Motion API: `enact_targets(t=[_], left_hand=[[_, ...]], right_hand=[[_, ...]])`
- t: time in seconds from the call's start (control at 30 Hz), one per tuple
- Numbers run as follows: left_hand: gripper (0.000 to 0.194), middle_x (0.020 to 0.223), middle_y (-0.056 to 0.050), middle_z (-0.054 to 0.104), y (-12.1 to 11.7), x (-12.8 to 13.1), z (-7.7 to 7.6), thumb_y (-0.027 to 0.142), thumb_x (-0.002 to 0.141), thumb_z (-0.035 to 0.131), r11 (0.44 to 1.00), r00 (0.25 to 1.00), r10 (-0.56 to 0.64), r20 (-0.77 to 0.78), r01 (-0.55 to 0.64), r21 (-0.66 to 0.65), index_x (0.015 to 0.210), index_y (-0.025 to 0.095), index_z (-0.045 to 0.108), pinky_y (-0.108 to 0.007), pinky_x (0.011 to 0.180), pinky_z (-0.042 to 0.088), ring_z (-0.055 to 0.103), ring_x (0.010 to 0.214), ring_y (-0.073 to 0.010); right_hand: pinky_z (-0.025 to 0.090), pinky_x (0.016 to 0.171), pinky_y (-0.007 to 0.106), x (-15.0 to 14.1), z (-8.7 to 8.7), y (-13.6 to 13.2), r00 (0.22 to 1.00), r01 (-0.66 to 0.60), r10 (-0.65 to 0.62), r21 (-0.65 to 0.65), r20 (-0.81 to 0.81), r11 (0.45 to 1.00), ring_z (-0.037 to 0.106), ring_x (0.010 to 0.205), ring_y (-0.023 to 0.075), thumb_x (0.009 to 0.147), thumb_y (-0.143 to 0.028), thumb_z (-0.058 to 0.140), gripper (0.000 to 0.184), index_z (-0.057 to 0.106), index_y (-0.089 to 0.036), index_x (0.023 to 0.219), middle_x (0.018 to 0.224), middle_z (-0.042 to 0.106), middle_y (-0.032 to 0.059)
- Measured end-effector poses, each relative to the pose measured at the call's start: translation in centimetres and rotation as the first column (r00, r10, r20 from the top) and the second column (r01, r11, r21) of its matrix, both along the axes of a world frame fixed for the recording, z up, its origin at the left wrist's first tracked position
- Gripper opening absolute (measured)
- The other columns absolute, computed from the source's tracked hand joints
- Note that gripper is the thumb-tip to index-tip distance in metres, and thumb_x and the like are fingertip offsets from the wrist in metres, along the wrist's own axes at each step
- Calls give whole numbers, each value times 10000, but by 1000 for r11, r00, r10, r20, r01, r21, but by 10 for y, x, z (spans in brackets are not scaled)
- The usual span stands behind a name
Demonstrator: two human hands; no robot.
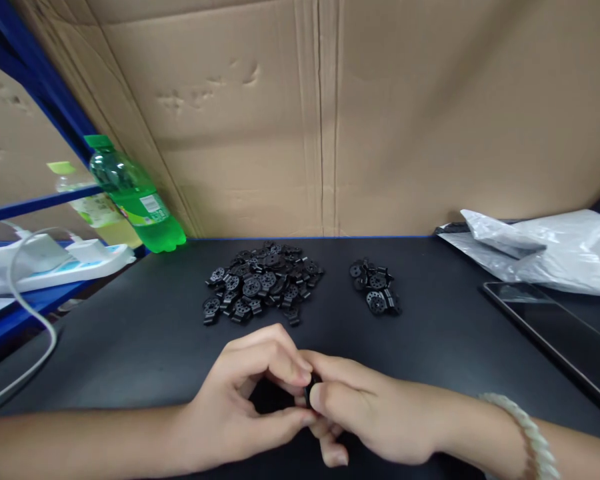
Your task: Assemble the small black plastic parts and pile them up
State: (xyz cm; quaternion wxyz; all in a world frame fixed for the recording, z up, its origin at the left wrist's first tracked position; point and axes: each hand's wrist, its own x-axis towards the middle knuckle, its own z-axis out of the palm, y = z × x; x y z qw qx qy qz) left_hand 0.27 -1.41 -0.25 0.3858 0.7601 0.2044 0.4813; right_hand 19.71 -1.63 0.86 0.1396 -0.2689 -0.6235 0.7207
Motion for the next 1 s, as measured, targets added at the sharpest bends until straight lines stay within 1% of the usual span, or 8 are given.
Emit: enact_targets(t=[0.1, 0.27, 0.4, 0.5, 0.63, 0.83, 0.93, 1.0], left_hand=[[218, 763, -46, 654, -1, 0, -1, 25, 637, 817, 1000, 1000, 18, -11, -17, 19, 776, 126, 682, -194, 562, 559, 636, 623, -120], [258, 751, -31, 642, -2, 1, -1, -1, 601, 778, 998, 999, 45, -24, -44, 40, 774, 141, 650, -202, 533, 532, 629, 586, -118], [233, 653, -11, 616, -2, 1, 0, 5, 579, 727, 991, 991, 127, -40, -125, 55, 677, 158, 581, -201, 518, 488, 578, 584, -123], [237, 726, -32, 643, -3, -2, 2, -12, 592, 706, 997, 997, 75, -32, -75, -8, 743, 146, 612, -190, 550, 513, 606, 642, -128], [308, 892, -60, 672, -3, -6, 2, -85, 646, 603, 984, 999, -26, 36, 32, -177, 847, 145, 643, -207, 647, 568, 663, 762, -133], [258, 892, -32, 671, 5, -6, 1, -95, 741, 570, 920, 984, -83, 155, 135, -367, 805, 151, 615, -206, 686, 571, 689, 792, -123], [240, 909, -31, 678, 7, -7, 2, -73, 791, 550, 929, 989, -76, 127, 117, -351, 804, 155, 622, -208, 689, 570, 696, 775, -115], [242, 902, -36, 685, 6, -8, 3, -72, 800, 548, 968, 996, -66, 60, 79, -237, 793, 156, 630, -231, 725, 569, 699, 790, -126]], right_hand=[[380, 642, 262, 2, 3, 0, 999, -5, 5, 7, 38, 1000, 471, 624, 88, 931, -227, 403, 82, 450, -182, 982, 843, 390, -26], [396, 645, 266, 0, 0, 1, 1000, 1, 0, -16, 24, 1000, 488, 610, 85, 891, -222, 432, 77, 437, -189, 961, 851, 419, -23], [419, 644, 278, -5, -7, 2, 992, 3, -29, -211, -120, 977, 455, 594, 95, 841, -264, 486, 179, 452, -201, 1005, 771, 425, -42], [445, 658, 286, -5, -7, 1, 979, 3, -62, -288, -194, 958, 434, 605, 95, 802, -235, 511, 225, 475, -197, 1020, 773, 440, -39], [446, 683, 281, 5, 2, 1, 994, 6, -24, -165, -107, 986, 515, 626, 93, 768, -68, 455, 315, 507, -179, 1059, 791, 489, -33], [449, 739, 279, 17, 7, 4, 1000, -8, 8, 29, -29, 1000, 495, 662, 71, 794, 25, 384, 474, 517, -214, 1182, 999, 487, 2], [434, 726, 274, 18, 7, 6, 1000, -6, 5, 93, 9, 996, 467, 681, 89, 826, 17, 389, 576, 458, -239, 1337, 947, 483, -9], [423, 710, 268, 17, 7, 5, 1000, 27, -29, 124, 13, 992, 445, 698, 102, 838, 6, 397, 635, 410, -256, 1416, 921, 483, -13]])
